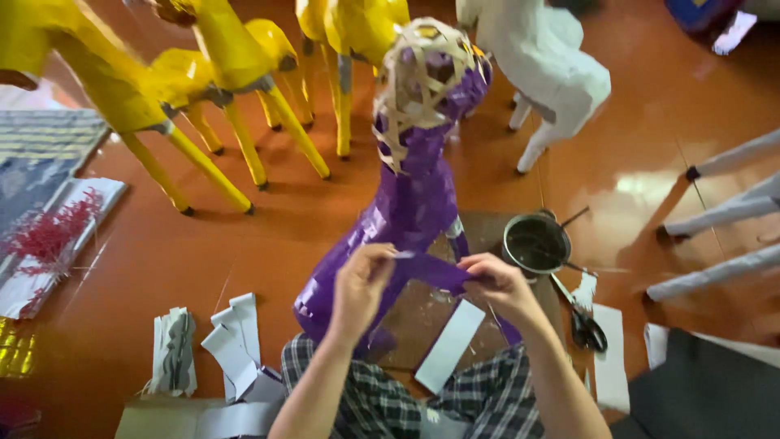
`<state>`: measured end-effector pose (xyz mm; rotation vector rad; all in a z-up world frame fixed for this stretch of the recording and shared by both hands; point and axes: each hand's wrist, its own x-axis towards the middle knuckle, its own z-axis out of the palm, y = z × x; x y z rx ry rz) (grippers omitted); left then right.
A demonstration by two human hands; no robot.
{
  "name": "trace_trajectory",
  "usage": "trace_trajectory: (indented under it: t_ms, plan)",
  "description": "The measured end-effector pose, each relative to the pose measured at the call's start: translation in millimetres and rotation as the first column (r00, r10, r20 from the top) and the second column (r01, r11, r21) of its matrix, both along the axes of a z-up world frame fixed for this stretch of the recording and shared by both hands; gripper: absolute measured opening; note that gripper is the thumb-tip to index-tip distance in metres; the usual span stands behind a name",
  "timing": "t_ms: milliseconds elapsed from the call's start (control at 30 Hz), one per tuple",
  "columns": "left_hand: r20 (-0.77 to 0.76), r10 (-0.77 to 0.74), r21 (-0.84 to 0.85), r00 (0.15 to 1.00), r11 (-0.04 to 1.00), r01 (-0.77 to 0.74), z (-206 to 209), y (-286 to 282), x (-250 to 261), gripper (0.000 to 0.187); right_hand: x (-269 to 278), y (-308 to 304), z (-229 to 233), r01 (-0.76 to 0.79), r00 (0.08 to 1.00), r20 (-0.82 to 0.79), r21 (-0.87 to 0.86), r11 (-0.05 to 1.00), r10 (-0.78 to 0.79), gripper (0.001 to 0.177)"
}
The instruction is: Decorating animal sculptures by applying purple and white adhesive strips to their surfaces
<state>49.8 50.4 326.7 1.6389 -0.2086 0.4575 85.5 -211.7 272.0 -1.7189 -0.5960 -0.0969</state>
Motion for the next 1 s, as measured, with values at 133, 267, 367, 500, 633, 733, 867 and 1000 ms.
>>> trace_trajectory:
  t_ms: [133, 267, 367, 500, 633, 733, 867, 1000]
  plan:
    - [-0.044, -0.037, -0.398, 0.998, 0.917, 0.016, 41, 23, 33, 0.014, 28, 24, 91, 0.015, 0.988, 0.147, 0.152, 0.988, -0.038, 0.010]
    - [0.034, -0.073, -0.668, 0.997, 0.740, 0.077, 69, 23, 80, 0.006, 69, 43, 114, 0.028, 0.972, 0.209, 0.358, 0.933, -0.110, 0.008]
    - [0.078, -0.111, -0.685, 0.991, 0.716, 0.134, 53, 26, 129, 0.006, 93, 60, 114, 0.095, 0.946, 0.254, 0.385, 0.918, -0.204, 0.008]
    - [0.058, -0.075, -0.641, 0.995, 0.762, 0.095, 21, 18, 190, 0.012, 99, 91, 115, 0.270, 0.918, 0.114, 0.524, 0.808, -0.380, 0.010]
    - [0.146, -0.114, -0.641, 0.983, 0.746, 0.182, 30, 6, 199, 0.014, 107, 97, 108, 0.268, 0.904, 0.137, 0.554, 0.788, -0.404, 0.010]
    - [0.110, -0.190, -0.611, 0.976, 0.761, 0.217, 35, 3, 199, 0.012, 110, 101, 105, 0.248, 0.895, 0.181, 0.559, 0.791, -0.409, 0.007]
    - [0.088, -0.308, -0.629, 0.947, 0.720, 0.293, 40, 5, 199, 0.007, 114, 101, 100, 0.233, 0.908, 0.162, 0.572, 0.786, -0.387, 0.005]
    - [0.067, -0.336, -0.635, 0.939, 0.712, 0.300, 36, 5, 210, 0.007, 122, 100, 94, 0.241, 0.922, 0.124, 0.559, 0.793, -0.367, 0.008]
